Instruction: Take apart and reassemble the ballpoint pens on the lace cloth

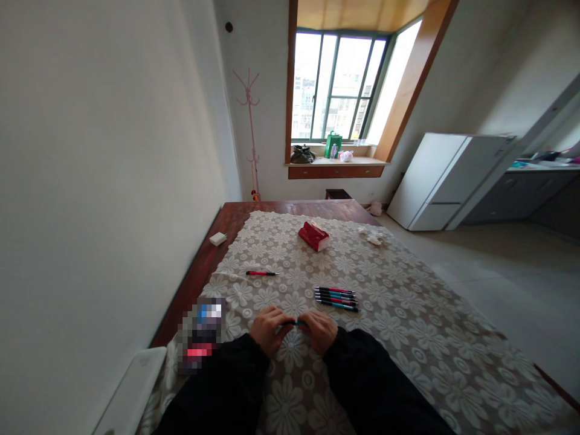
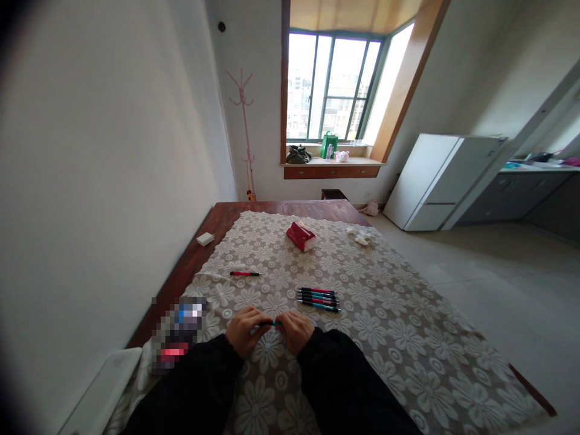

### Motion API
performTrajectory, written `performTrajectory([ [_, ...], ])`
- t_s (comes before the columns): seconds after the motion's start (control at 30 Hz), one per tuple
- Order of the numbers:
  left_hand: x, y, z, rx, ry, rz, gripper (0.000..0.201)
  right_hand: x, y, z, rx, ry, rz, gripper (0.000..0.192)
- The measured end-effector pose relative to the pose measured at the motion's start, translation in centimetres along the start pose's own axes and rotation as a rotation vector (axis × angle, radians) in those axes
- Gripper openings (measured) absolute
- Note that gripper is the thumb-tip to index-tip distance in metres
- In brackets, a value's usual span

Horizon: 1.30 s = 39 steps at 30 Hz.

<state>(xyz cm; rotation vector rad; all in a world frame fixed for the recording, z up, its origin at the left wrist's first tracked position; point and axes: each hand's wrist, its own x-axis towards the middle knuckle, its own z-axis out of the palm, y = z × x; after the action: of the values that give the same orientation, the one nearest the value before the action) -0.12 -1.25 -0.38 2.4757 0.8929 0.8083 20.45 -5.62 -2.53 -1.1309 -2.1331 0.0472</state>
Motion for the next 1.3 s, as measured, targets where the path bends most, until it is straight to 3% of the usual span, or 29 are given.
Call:
performTrajectory([
  [0.33, 0.1, 0.3, -0.3, -0.036, -0.022, 0.003, 0.013, 0.3, -0.2, -0.6, -0.051, -0.006, -0.014, 0.026],
  [0.7, 0.0, 0.2, -0.3, -0.036, 0.047, -0.016, 0.014, 0.6, -0.4, -1.1, -0.111, 0.035, -0.025, 0.023],
  [0.97, 0.0, 0.0, -0.2, -0.051, 0.065, -0.045, 0.014, 0.3, -0.2, -0.9, -0.145, -0.035, -0.019, 0.021],
  [1.13, 0.1, 0.2, -0.4, -0.070, 0.050, 0.029, 0.015, 0.3, -0.1, -0.6, -0.140, -0.014, -0.018, 0.032],
  [1.3, 0.2, 0.1, -0.9, 0.001, 0.050, -0.088, 0.029, 0.2, 0.0, -0.5, -0.168, -0.003, -0.025, 0.033],
])
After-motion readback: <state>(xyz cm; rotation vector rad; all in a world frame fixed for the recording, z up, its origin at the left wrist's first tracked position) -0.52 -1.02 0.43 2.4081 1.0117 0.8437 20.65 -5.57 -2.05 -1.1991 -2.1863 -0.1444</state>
